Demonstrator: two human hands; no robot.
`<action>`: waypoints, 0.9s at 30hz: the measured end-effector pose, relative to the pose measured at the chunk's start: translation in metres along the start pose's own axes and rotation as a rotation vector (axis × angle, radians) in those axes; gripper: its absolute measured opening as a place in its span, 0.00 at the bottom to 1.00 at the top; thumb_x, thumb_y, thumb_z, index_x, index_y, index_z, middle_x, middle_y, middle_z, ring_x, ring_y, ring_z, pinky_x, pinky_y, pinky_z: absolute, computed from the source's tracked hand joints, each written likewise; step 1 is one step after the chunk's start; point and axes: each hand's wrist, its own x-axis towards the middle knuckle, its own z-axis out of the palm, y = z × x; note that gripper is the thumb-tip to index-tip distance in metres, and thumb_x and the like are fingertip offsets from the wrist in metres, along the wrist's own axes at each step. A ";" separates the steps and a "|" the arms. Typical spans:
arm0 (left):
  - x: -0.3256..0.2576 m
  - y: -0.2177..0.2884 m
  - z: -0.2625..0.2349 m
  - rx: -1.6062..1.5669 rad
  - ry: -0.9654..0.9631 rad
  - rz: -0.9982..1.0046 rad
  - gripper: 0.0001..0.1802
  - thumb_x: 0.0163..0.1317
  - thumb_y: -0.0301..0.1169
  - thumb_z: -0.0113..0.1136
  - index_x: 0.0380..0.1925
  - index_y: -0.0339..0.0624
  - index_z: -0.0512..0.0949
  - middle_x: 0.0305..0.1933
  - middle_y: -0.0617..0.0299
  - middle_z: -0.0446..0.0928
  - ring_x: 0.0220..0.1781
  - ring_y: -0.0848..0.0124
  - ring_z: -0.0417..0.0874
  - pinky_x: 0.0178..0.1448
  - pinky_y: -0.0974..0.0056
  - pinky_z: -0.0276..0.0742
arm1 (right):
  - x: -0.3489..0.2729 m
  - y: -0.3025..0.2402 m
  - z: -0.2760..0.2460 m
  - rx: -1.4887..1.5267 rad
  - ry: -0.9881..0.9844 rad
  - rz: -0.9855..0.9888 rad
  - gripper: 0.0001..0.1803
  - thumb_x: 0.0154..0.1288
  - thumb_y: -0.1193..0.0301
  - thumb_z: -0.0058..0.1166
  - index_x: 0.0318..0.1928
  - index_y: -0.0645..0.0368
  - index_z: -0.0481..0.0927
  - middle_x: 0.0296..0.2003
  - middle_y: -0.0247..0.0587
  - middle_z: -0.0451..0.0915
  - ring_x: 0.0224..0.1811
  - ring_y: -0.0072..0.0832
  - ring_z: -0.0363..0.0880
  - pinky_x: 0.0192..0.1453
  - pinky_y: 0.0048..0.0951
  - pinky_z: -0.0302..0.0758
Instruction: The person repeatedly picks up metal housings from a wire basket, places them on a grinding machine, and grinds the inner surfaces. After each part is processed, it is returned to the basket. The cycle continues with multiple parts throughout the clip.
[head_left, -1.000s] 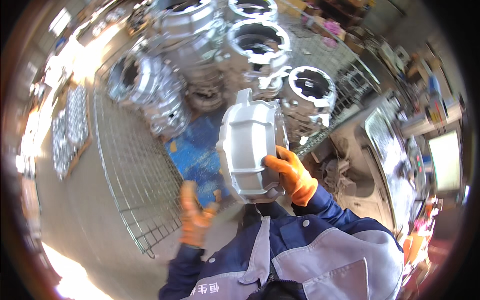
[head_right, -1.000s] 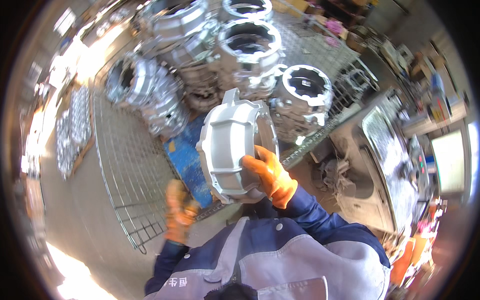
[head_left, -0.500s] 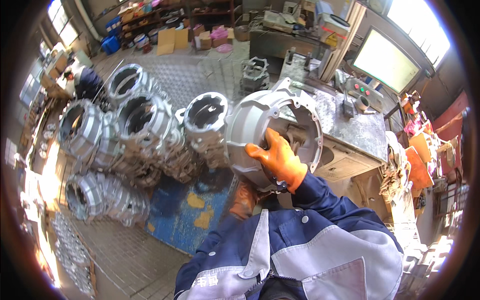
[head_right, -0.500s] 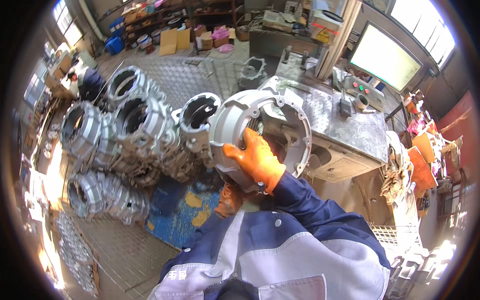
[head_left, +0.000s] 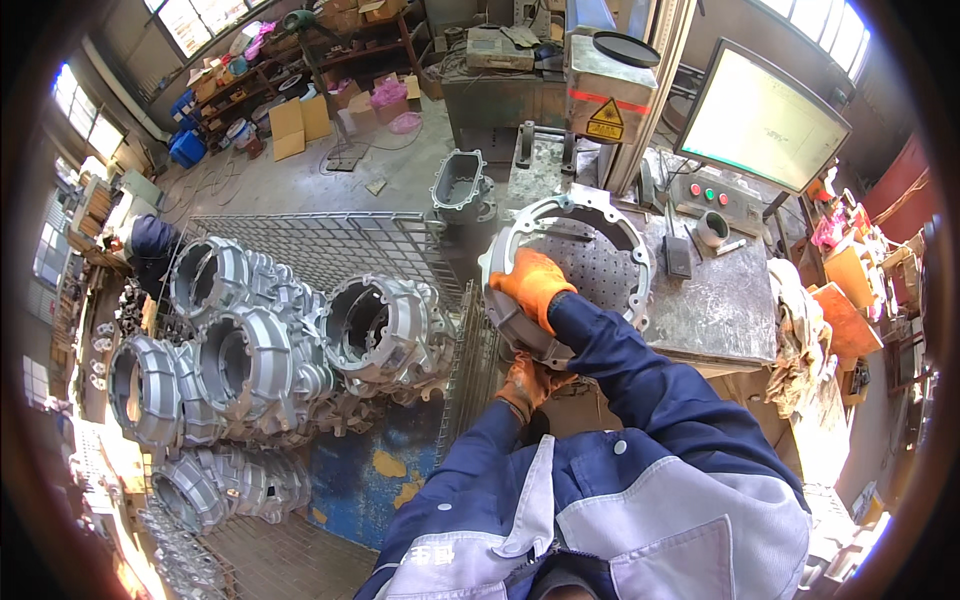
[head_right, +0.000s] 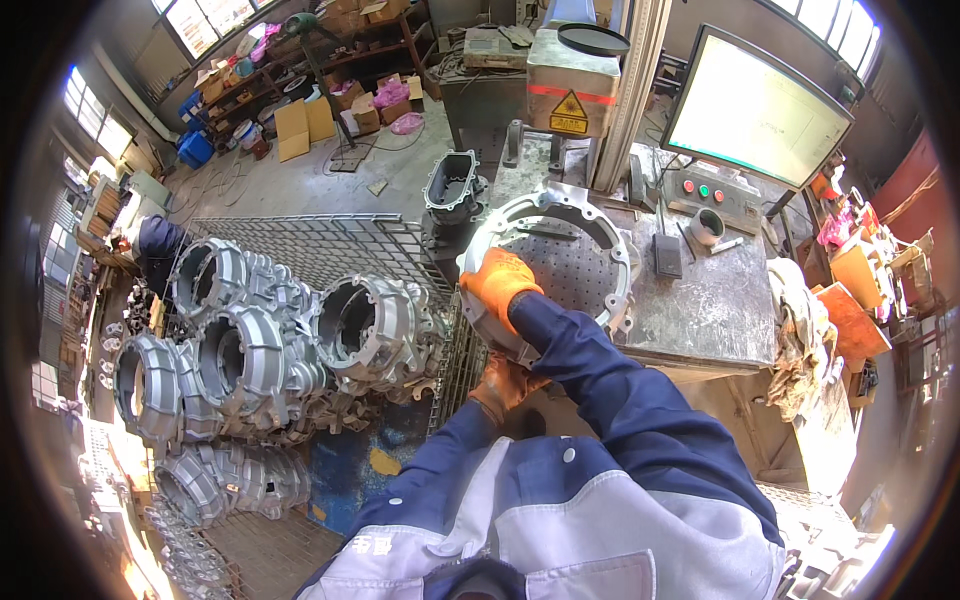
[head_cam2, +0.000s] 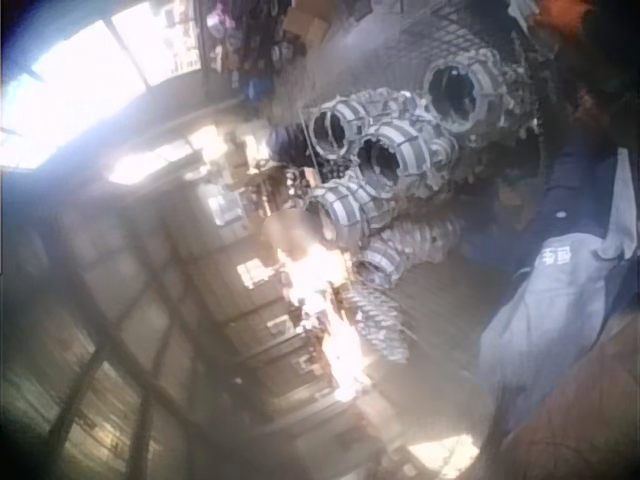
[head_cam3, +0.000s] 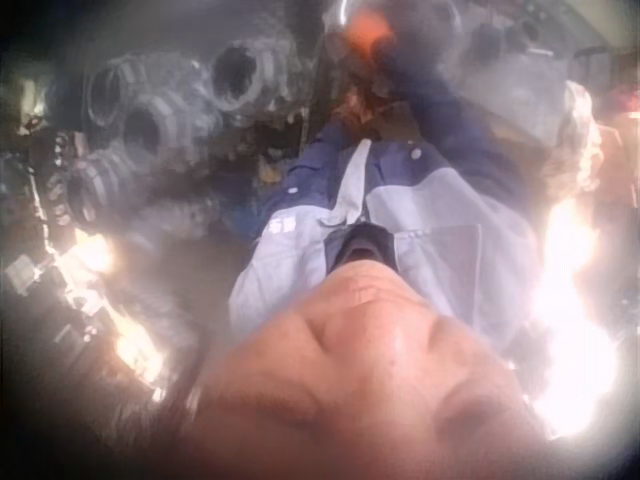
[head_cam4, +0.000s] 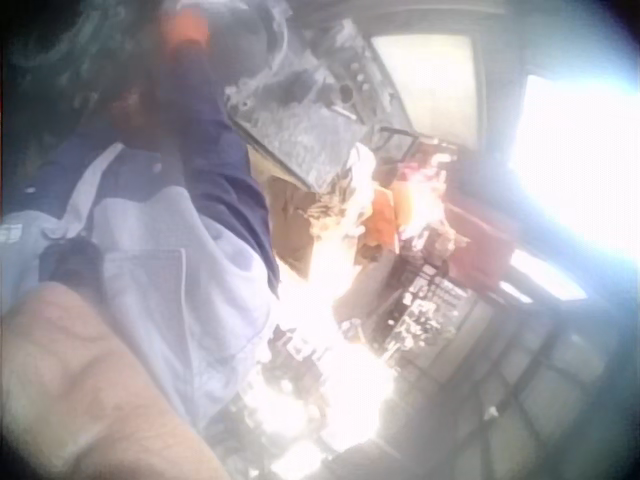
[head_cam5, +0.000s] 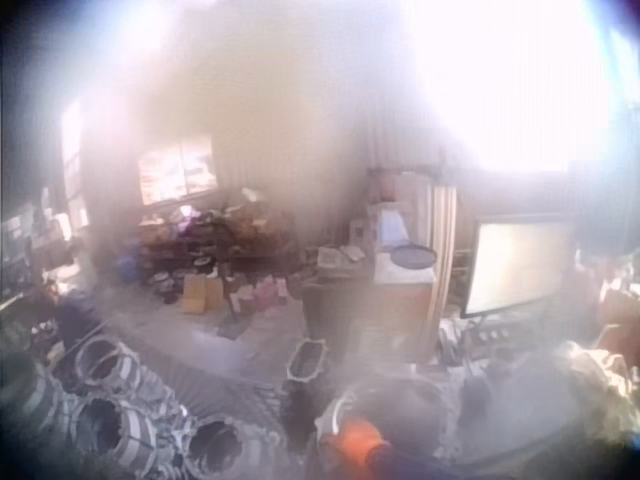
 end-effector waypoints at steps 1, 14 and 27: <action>0.006 0.001 0.001 -0.015 0.032 -0.015 0.44 0.72 0.66 0.24 0.75 0.46 0.50 0.76 0.43 0.57 0.72 0.42 0.67 0.70 0.34 0.69 | 0.014 0.007 0.005 0.015 -0.017 -0.008 0.29 0.54 0.52 0.65 0.46 0.66 0.85 0.44 0.62 0.84 0.50 0.52 0.83 0.56 0.44 0.78; 0.018 0.029 -0.048 0.197 0.077 -0.150 0.39 0.73 0.61 0.39 0.68 0.40 0.63 0.69 0.38 0.66 0.66 0.41 0.73 0.66 0.36 0.72 | -0.015 0.035 0.007 0.004 0.424 -0.255 0.19 0.64 0.54 0.56 0.34 0.59 0.82 0.35 0.52 0.83 0.44 0.51 0.81 0.49 0.49 0.75; -0.011 0.099 0.120 2.487 -0.256 0.992 0.33 0.50 0.59 0.66 0.47 0.45 0.80 0.52 0.52 0.81 0.59 0.53 0.79 0.61 0.51 0.70 | -0.128 0.229 0.119 1.688 -0.036 0.537 0.32 0.69 0.48 0.58 0.64 0.54 0.72 0.57 0.45 0.78 0.52 0.39 0.82 0.53 0.43 0.80</action>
